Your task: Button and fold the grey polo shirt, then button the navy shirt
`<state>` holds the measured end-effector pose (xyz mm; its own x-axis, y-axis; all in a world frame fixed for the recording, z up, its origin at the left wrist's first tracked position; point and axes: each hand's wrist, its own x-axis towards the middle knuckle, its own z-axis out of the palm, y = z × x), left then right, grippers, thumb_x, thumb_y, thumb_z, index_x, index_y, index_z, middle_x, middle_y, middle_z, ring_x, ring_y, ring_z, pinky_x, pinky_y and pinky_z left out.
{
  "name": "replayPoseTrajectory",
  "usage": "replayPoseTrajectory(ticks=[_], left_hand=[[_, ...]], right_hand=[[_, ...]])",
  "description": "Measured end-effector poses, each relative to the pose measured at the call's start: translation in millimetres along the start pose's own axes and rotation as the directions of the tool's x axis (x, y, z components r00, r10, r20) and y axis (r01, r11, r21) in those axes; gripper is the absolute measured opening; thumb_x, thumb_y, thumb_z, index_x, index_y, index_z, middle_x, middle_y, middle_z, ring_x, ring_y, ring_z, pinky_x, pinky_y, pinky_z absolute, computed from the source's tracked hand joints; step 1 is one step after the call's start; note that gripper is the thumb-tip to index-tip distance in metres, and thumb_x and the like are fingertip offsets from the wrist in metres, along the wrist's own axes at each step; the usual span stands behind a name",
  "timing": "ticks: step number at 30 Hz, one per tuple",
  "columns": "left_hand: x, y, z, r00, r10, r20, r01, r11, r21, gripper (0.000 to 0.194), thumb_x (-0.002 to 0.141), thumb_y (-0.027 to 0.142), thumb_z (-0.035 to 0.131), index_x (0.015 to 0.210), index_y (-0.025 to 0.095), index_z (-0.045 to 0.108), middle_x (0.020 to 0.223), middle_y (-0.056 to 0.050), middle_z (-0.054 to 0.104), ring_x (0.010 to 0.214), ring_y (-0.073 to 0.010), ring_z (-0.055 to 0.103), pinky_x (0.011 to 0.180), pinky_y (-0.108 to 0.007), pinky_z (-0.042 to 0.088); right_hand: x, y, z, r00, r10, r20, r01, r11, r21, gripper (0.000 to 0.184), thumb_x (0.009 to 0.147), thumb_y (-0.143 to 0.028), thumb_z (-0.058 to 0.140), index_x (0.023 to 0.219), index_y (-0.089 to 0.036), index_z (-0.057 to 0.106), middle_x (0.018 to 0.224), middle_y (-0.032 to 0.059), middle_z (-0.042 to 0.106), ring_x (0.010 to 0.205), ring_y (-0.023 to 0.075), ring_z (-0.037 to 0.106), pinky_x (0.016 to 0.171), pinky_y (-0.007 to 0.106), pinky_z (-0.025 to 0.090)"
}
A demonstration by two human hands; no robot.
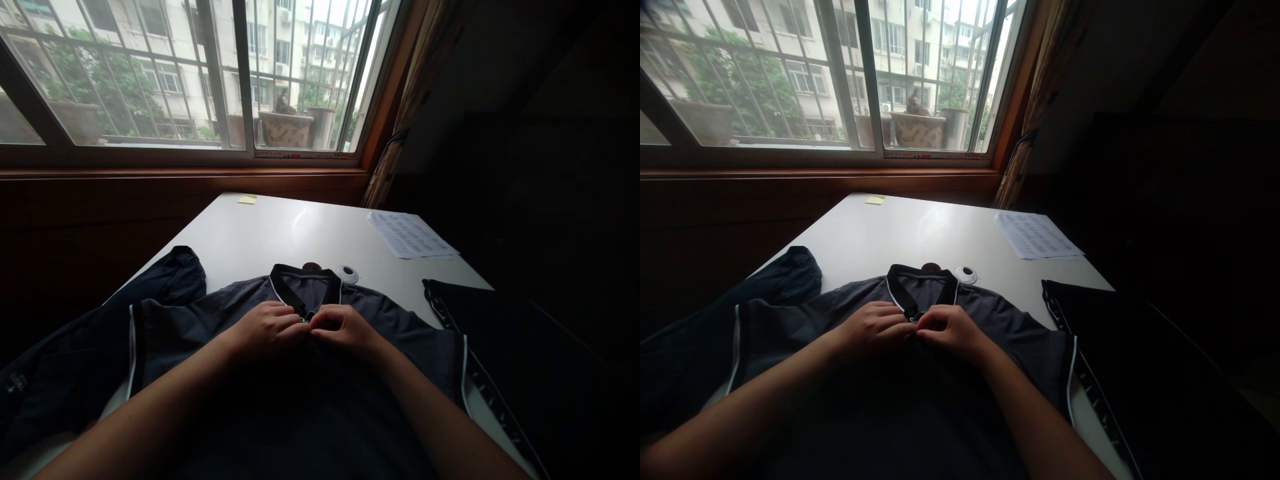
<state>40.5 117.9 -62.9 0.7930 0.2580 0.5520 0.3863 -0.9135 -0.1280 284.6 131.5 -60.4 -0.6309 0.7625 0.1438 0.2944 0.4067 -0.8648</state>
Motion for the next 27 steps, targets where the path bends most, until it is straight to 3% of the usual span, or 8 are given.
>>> replayPoseTrajectory(ticks=[16,21,27], left_hand=[[-1.2,1.3,-4.2,0.998,0.039,0.039,-0.039,0.999,0.003,0.014,0.101,0.019,0.047,0.102,0.016,0.060,0.070,0.001,0.060,0.057,-0.0116,0.054,0.052,-0.028,0.040],[2.4,3.2,-7.0,0.998,0.058,0.019,-0.059,0.998,0.032,0.012,0.100,0.016,0.047,0.100,0.016,0.059,0.069,0.002,0.059,0.057,-0.0121,0.054,0.052,-0.029,0.039],[4.5,4.6,-11.0,0.996,0.068,0.049,-0.070,0.997,0.041,0.013,0.101,0.016,0.047,0.098,0.015,0.059,0.069,0.002,0.059,0.058,-0.0121,0.054,0.053,-0.028,0.040]], right_hand=[[-2.1,-8.6,-12.4,0.985,0.104,0.138,-0.122,0.984,0.129,0.021,0.085,-0.035,0.074,0.096,-0.018,0.078,0.095,0.0051,0.074,0.092,0.0209,0.067,0.084,0.029,0.050],[-2.5,-10.4,-11.4,0.974,0.176,0.141,-0.191,0.977,0.098,0.025,0.087,-0.040,0.070,0.094,-0.016,0.076,0.086,0.0038,0.072,0.075,0.0167,0.064,0.070,0.026,0.049],[-1.1,-14.9,-6.3,0.988,0.118,0.099,-0.120,0.993,0.016,0.024,0.085,-0.040,0.071,0.091,-0.017,0.076,0.090,0.0048,0.073,0.088,0.0207,0.066,0.081,0.029,0.050]])
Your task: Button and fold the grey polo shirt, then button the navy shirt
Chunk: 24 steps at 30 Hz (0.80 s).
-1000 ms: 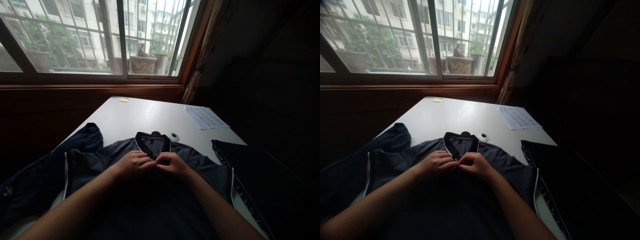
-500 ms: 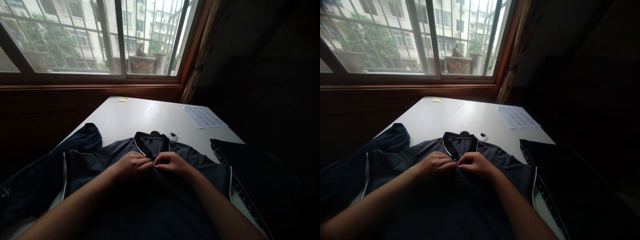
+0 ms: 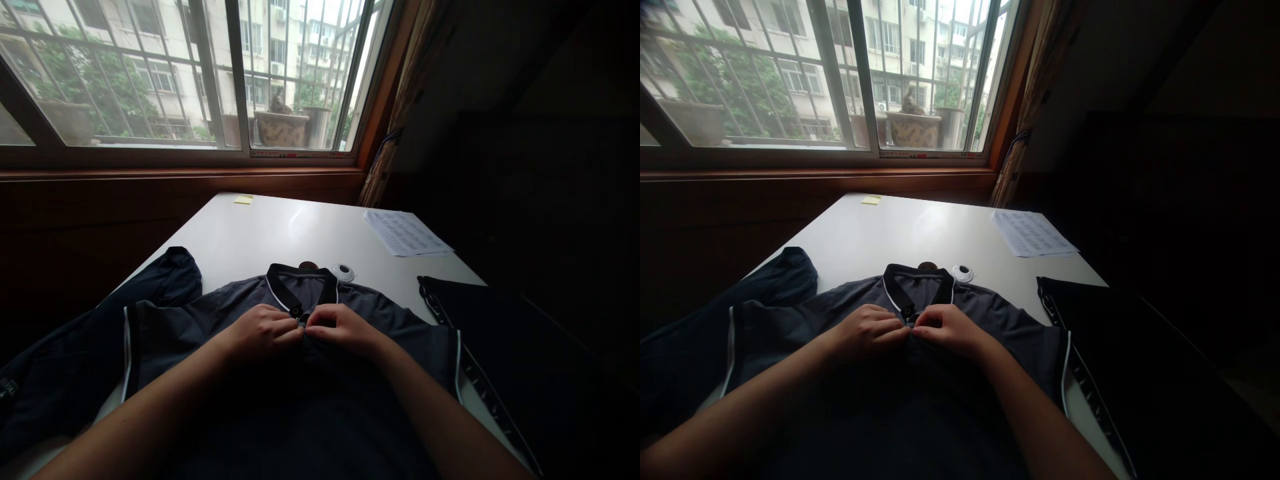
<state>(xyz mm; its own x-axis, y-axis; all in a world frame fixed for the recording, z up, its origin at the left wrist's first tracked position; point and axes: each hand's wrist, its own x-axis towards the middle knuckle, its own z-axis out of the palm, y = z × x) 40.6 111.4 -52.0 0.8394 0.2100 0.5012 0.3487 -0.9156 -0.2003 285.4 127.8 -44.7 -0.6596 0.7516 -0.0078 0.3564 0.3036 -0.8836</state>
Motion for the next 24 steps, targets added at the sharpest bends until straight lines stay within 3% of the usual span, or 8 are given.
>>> replayPoseTrajectory(ticks=[11,24], left_hand=[[-2.6,-0.3,0.8,1.000,0.018,0.018,-0.018,1.000,0.014,0.014,0.102,0.016,0.046,0.098,0.016,0.059,0.071,0.001,0.061,0.059,-0.0124,0.055,0.055,-0.028,0.041],[-4.3,-2.1,4.3,0.998,0.023,0.053,-0.023,1.000,-0.008,0.014,0.102,0.017,0.048,0.098,0.016,0.061,0.076,0.000,0.063,0.062,-0.0131,0.057,0.057,-0.029,0.041]], right_hand=[[1.3,-2.8,-1.4,0.995,0.093,0.043,-0.097,0.989,0.112,0.025,0.081,-0.040,0.075,0.090,-0.017,0.075,0.089,0.0038,0.073,0.086,0.0204,0.065,0.079,0.030,0.050],[1.7,0.2,-0.1,0.997,0.069,0.035,-0.073,0.991,0.112,0.025,0.081,-0.041,0.076,0.088,-0.017,0.075,0.087,0.0035,0.071,0.085,0.0198,0.064,0.078,0.029,0.049]])
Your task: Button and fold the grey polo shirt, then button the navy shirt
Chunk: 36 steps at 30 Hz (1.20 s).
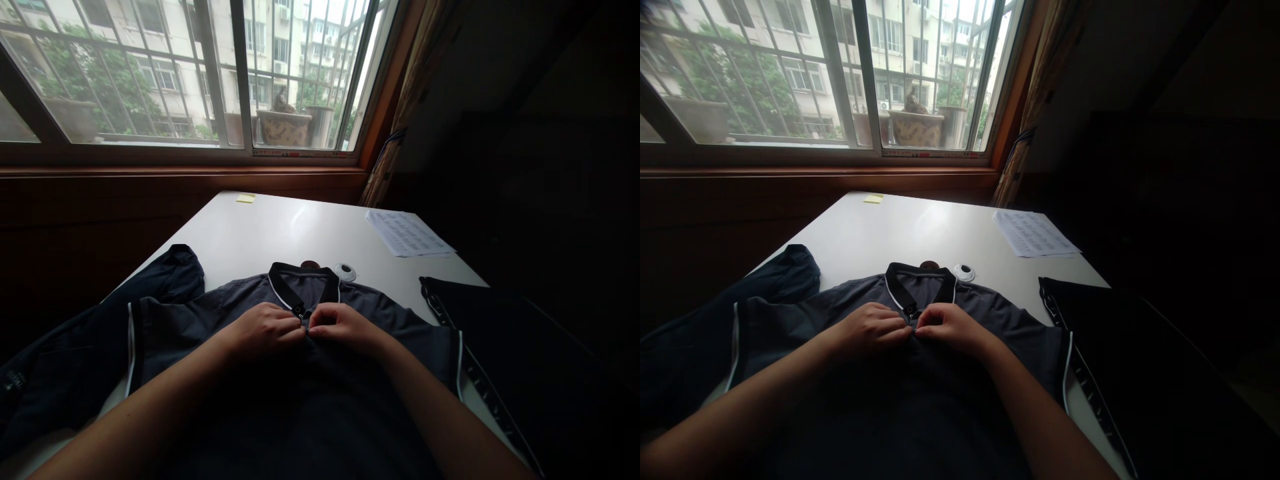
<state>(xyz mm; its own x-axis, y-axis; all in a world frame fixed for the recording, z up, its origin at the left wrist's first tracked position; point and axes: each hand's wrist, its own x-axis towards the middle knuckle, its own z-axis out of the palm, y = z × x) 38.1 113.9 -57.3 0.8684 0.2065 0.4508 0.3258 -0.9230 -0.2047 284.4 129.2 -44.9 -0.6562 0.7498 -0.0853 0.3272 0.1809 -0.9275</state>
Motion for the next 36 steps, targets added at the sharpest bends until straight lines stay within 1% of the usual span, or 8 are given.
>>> replayPoseTrajectory(ticks=[7,13,17,19,22,25,29,36], left_hand=[[-0.7,-1.0,0.0,1.000,0.005,-0.001,-0.005,1.000,-0.003,0.013,0.101,0.017,0.049,0.096,0.016,0.061,0.076,0.000,0.063,0.062,-0.0127,0.056,0.056,-0.028,0.040],[-1.7,-3.8,0.2,1.000,-0.001,-0.010,0.000,0.999,-0.045,0.011,0.100,0.019,0.051,0.095,0.017,0.061,0.073,0.000,0.061,0.062,-0.0121,0.056,0.055,-0.027,0.040],[-1.9,-3.3,-1.3,1.000,0.002,0.000,-0.002,0.997,-0.077,0.011,0.099,0.020,0.053,0.104,0.018,0.062,0.075,0.000,0.063,0.062,-0.0127,0.057,0.056,-0.027,0.042],[-2.2,-2.1,-2.2,1.000,0.007,-0.003,-0.007,0.995,-0.101,0.014,0.097,0.021,0.054,0.108,0.018,0.062,0.077,-0.001,0.063,0.062,-0.0127,0.058,0.056,-0.027,0.043],[-3.2,-0.3,-2.5,1.000,-0.003,-0.002,0.003,0.987,-0.163,0.015,0.092,0.022,0.056,0.105,0.019,0.063,0.075,-0.001,0.062,0.060,-0.0132,0.057,0.053,-0.028,0.042],[-4.5,-0.2,-1.3,1.000,-0.021,0.008,0.022,0.971,-0.236,0.017,0.087,0.021,0.059,0.103,0.020,0.065,0.074,-0.001,0.062,0.061,-0.0139,0.058,0.053,-0.029,0.044],[-5.6,-2.1,-0.3,0.998,-0.056,0.007,0.056,0.951,-0.305,0.023,0.083,0.018,0.061,0.105,0.022,0.068,0.077,-0.001,0.065,0.064,-0.0137,0.060,0.056,-0.028,0.045],[-5.9,-2.3,0.0,0.997,-0.071,0.029,0.077,0.945,-0.317,0.024,0.083,0.018,0.060,0.105,0.022,0.069,0.076,-0.001,0.066,0.063,-0.0144,0.060,0.056,-0.028,0.045]], right_hand=[[-0.7,2.0,-0.8,1.000,-0.005,0.004,0.005,1.000,0.001,0.026,0.080,-0.042,0.076,0.088,-0.017,0.075,0.087,0.0034,0.070,0.085,0.0200,0.064,0.078,0.029,0.049],[-0.7,0.3,-1.0,1.000,-0.006,0.002,0.006,1.000,0.008,0.027,0.080,-0.043,0.077,0.087,-0.017,0.074,0.086,0.0031,0.071,0.083,0.0196,0.064,0.077,0.029,0.049],[-0.8,-0.3,-2.5,1.000,-0.014,0.000,0.014,1.000,0.006,0.024,0.083,-0.040,0.074,0.089,-0.017,0.075,0.089,0.0039,0.072,0.087,0.0205,0.065,0.080,0.030,0.050],[-0.6,1.2,-3.4,1.000,-0.026,-0.015,0.026,1.000,-0.012,0.022,0.084,-0.039,0.073,0.091,-0.018,0.076,0.092,0.0046,0.073,0.090,0.0212,0.066,0.083,0.031,0.050],[0.7,6.5,-3.2,0.996,-0.051,-0.071,0.046,0.997,-0.064,0.021,0.085,-0.038,0.072,0.092,-0.018,0.076,0.095,0.0055,0.075,0.093,0.0224,0.067,0.085,0.033,0.051],[2.8,12.9,-1.5,0.988,-0.095,-0.118,0.080,0.989,-0.128,0.018,0.084,-0.035,0.072,0.092,-0.019,0.075,0.095,0.0059,0.074,0.091,0.0223,0.068,0.084,0.033,0.052],[4.4,18.5,-0.1,0.978,-0.155,-0.140,0.128,0.974,-0.188,0.014,0.084,-0.031,0.073,0.089,-0.019,0.074,0.091,0.0051,0.073,0.087,0.0207,0.067,0.080,0.032,0.051],[3.1,18.5,0.9,0.973,-0.170,-0.158,0.148,0.979,-0.140,0.008,0.081,-0.024,0.073,0.085,-0.019,0.070,0.085,0.0021,0.065,0.077,0.0164,0.061,0.071,0.028,0.048]])
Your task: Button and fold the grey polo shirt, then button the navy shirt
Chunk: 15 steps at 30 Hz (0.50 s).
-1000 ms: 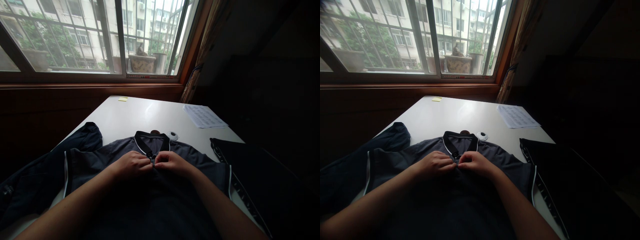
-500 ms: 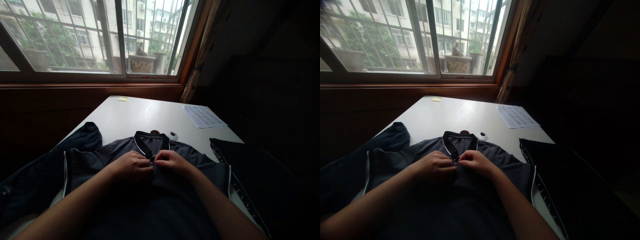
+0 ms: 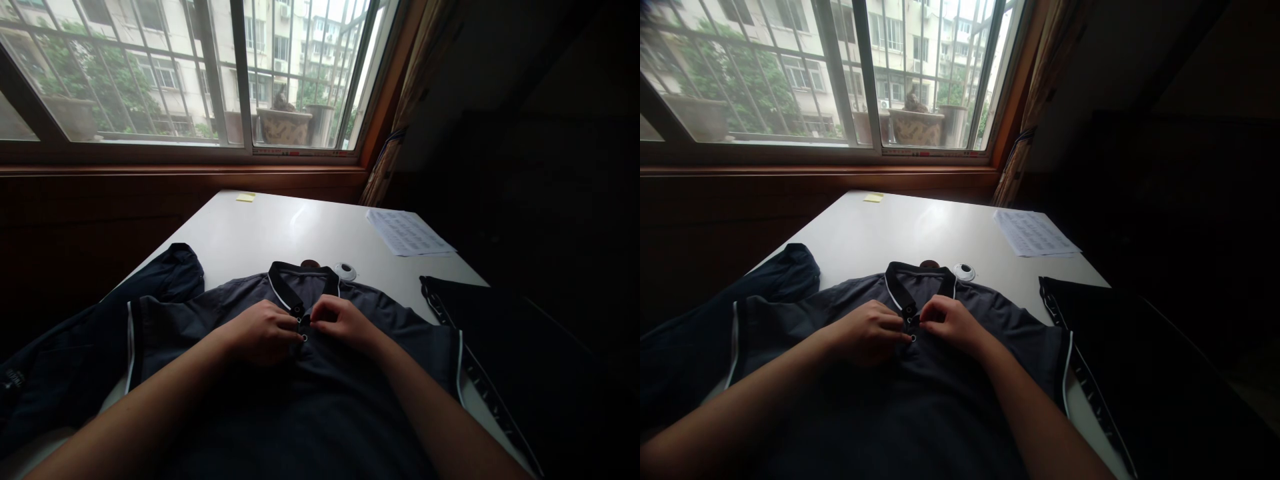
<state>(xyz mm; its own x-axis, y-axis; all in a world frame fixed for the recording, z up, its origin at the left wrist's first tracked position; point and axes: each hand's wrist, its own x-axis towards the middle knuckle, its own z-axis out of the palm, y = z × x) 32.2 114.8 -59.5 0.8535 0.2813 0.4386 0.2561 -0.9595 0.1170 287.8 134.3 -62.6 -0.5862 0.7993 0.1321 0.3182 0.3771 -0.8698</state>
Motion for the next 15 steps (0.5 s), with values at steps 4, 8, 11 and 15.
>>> replayPoseTrajectory(ticks=[4,8,11,15], left_hand=[[1.2,1.2,0.3,1.000,-0.002,-0.009,0.002,1.000,0.002,0.022,0.084,0.019,0.059,0.104,0.022,0.069,0.074,-0.001,0.066,0.063,-0.0141,0.061,0.056,-0.028,0.045],[2.2,1.9,-0.1,1.000,0.003,-0.019,-0.002,1.000,0.014,0.019,0.085,0.018,0.059,0.101,0.022,0.068,0.074,-0.001,0.065,0.063,-0.0135,0.062,0.056,-0.028,0.046],[1.1,1.3,1.0,1.000,0.002,-0.016,-0.002,1.000,0.021,0.019,0.084,0.018,0.061,0.101,0.022,0.068,0.075,0.000,0.065,0.063,-0.0131,0.062,0.056,-0.028,0.046],[-0.1,0.5,2.2,1.000,-0.010,0.008,0.010,1.000,0.024,0.020,0.084,0.019,0.061,0.102,0.023,0.067,0.079,0.000,0.066,0.065,-0.0133,0.063,0.057,-0.028,0.046]], right_hand=[[0.3,0.0,0.7,1.000,-0.031,0.004,0.031,0.999,0.008,0.004,0.081,-0.020,0.071,0.081,-0.019,0.067,0.085,0.0008,0.060,0.075,0.0147,0.057,0.069,0.027,0.046],[1.1,2.6,1.1,0.998,-0.054,0.015,0.054,0.999,0.004,0.006,0.081,-0.019,0.070,0.078,-0.019,0.065,0.086,0.0005,0.056,0.073,0.0137,0.055,0.066,0.027,0.044],[1.7,5.1,1.5,0.998,-0.057,0.015,0.057,0.998,0.008,0.009,0.081,-0.019,0.070,0.077,-0.019,0.062,0.086,0.0002,0.055,0.073,0.0137,0.054,0.066,0.027,0.043],[1.7,6.8,2.4,1.000,-0.005,0.007,0.004,0.998,0.066,0.016,0.081,-0.022,0.073,0.081,-0.019,0.058,0.079,-0.0020,0.053,0.070,0.0132,0.050,0.063,0.026,0.041]])
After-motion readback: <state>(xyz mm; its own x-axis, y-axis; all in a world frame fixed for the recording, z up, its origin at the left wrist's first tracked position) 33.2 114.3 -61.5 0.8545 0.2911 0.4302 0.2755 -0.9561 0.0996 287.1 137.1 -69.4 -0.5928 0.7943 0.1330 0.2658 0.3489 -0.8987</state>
